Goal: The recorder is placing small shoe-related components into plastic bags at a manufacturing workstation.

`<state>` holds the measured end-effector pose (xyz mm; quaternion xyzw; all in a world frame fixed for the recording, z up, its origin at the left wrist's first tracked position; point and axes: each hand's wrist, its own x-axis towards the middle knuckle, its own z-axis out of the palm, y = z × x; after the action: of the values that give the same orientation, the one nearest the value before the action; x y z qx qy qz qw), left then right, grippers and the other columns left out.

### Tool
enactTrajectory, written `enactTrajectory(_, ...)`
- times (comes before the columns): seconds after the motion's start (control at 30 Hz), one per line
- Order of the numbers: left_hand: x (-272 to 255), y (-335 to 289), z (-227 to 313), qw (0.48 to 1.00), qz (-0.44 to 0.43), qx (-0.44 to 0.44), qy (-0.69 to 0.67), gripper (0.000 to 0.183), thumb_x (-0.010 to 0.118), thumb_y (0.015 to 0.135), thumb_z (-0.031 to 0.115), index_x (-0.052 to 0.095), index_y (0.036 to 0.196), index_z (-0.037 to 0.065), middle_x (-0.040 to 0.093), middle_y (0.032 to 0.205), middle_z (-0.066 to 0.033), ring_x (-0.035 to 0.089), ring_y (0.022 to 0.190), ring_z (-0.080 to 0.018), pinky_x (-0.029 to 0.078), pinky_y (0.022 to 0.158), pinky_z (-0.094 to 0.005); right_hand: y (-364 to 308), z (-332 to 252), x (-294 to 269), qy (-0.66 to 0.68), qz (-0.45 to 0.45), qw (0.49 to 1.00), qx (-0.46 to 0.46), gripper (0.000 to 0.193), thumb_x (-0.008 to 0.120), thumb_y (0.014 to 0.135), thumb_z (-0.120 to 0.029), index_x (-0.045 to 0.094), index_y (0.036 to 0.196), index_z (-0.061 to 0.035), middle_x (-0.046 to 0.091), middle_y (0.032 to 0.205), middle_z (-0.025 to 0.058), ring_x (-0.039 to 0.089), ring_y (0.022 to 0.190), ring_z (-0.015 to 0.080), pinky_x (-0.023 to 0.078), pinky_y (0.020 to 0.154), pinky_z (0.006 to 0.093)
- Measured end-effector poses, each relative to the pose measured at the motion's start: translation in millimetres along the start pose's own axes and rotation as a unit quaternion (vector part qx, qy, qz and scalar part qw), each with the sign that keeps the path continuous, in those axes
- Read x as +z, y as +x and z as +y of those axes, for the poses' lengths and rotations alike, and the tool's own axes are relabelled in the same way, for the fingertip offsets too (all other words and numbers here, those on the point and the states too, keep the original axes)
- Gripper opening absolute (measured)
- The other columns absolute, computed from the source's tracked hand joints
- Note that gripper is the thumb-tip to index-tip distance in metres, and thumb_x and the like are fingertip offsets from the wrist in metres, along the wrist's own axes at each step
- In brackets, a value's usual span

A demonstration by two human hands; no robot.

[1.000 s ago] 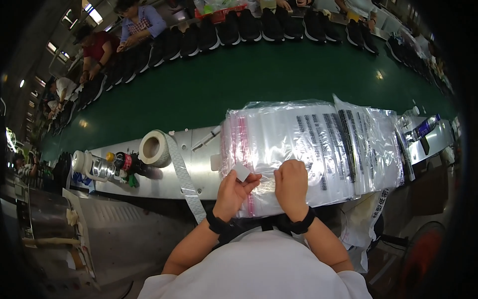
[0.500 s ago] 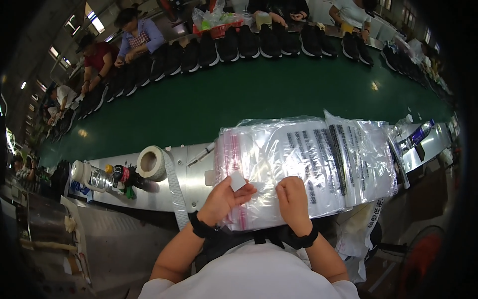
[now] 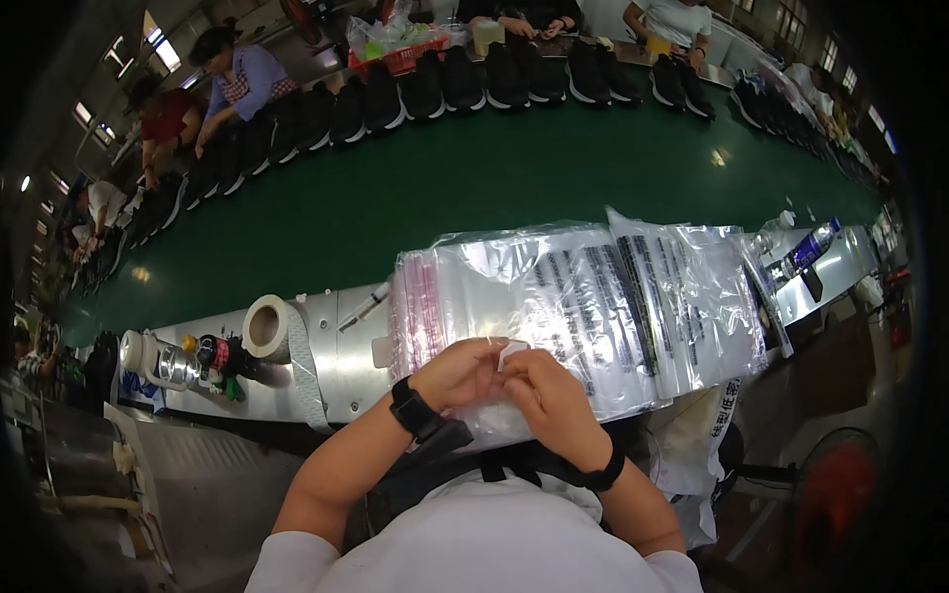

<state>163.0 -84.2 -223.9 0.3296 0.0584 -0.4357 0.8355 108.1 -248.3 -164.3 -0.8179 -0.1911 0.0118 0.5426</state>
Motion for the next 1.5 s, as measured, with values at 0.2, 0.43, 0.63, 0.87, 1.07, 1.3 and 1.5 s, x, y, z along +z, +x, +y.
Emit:
enactTrajectory(0.2,8,-81,16,0.998,0.030,0.000,-0.048,0.056,0.035,0.093,0.044,0.035,0.127,0.000,0.047,0.122,-0.0239,0.053,0.105,-0.0391,0.050,0.081,-0.0411,-11,6,13,-0.271,-0.038,0.948,-0.165,0.034,0.068,0.070,-0.017,0.057,0.099,-0.0036,0.057,0.101,0.0120,0.055,0.095,0.0286,0.049,0.072,0.0344)
enactTrajectory(0.43,-41,-180,-18,0.788,0.433,0.389,0.200,0.034,0.047,0.091,0.021,0.043,0.118,0.001,0.052,0.111,-0.0143,0.057,0.090,-0.0222,0.048,0.073,-0.0319,8,82,-64,0.162,0.166,0.969,0.086,0.015,0.053,0.078,-0.005,0.060,0.091,-0.0014,0.057,0.068,0.0024,0.055,0.058,0.0104,0.044,0.051,0.0240)
enactTrajectory(0.63,-157,-248,-107,0.686,0.665,0.295,-0.015,0.038,0.054,0.083,0.029,0.048,0.116,0.011,0.051,0.113,-0.0054,0.047,0.106,-0.0182,0.034,0.087,-0.0413,-78,172,-223,-0.122,0.479,0.815,0.300,0.017,0.050,0.080,-0.015,0.059,0.076,-0.0020,0.057,0.061,0.0070,0.056,0.056,0.0153,0.042,0.050,0.0277)
enactTrajectory(0.87,-174,-241,-103,0.820,0.476,0.198,0.248,0.025,0.054,0.081,0.013,0.058,0.103,0.002,0.059,0.091,0.0003,0.052,0.080,-0.0092,0.038,0.070,-0.0226,-125,176,-225,-0.457,0.431,0.656,0.419,0.034,0.059,0.077,-0.023,0.049,0.105,-0.0072,0.048,0.110,0.0162,0.050,0.101,0.0361,0.043,0.083,0.0449)
enactTrajectory(1.07,-96,-220,-76,0.874,0.384,0.214,0.207,0.019,0.053,0.085,0.008,0.056,0.102,0.000,0.057,0.085,-0.0007,0.052,0.073,-0.0075,0.042,0.065,-0.0218,-38,68,-95,-0.058,0.204,0.961,0.178,0.015,0.052,0.084,-0.006,0.056,0.097,0.0004,0.057,0.093,0.0077,0.055,0.077,0.0160,0.043,0.063,0.0256)
enactTrajectory(1.3,-31,-193,-45,0.898,0.312,0.311,0.003,0.022,0.045,0.092,0.012,0.049,0.109,-0.001,0.058,0.098,-0.0066,0.059,0.087,-0.0150,0.049,0.077,-0.0305,28,-15,103,0.108,-0.354,0.929,-0.001,0.020,0.052,0.088,-0.014,0.054,0.101,0.0006,0.058,0.096,0.0125,0.057,0.084,0.0197,0.045,0.073,0.0278)
enactTrajectory(1.5,-40,-191,-35,0.847,0.362,0.387,-0.030,0.018,0.044,0.093,0.016,0.048,0.101,0.000,0.058,0.088,-0.0072,0.060,0.076,-0.0156,0.053,0.068,-0.0306,31,-18,125,0.240,-0.469,0.840,0.125,0.019,0.050,0.090,-0.015,0.054,0.103,-0.0014,0.055,0.087,0.0003,0.049,0.078,0.0062,0.042,0.072,0.0213)
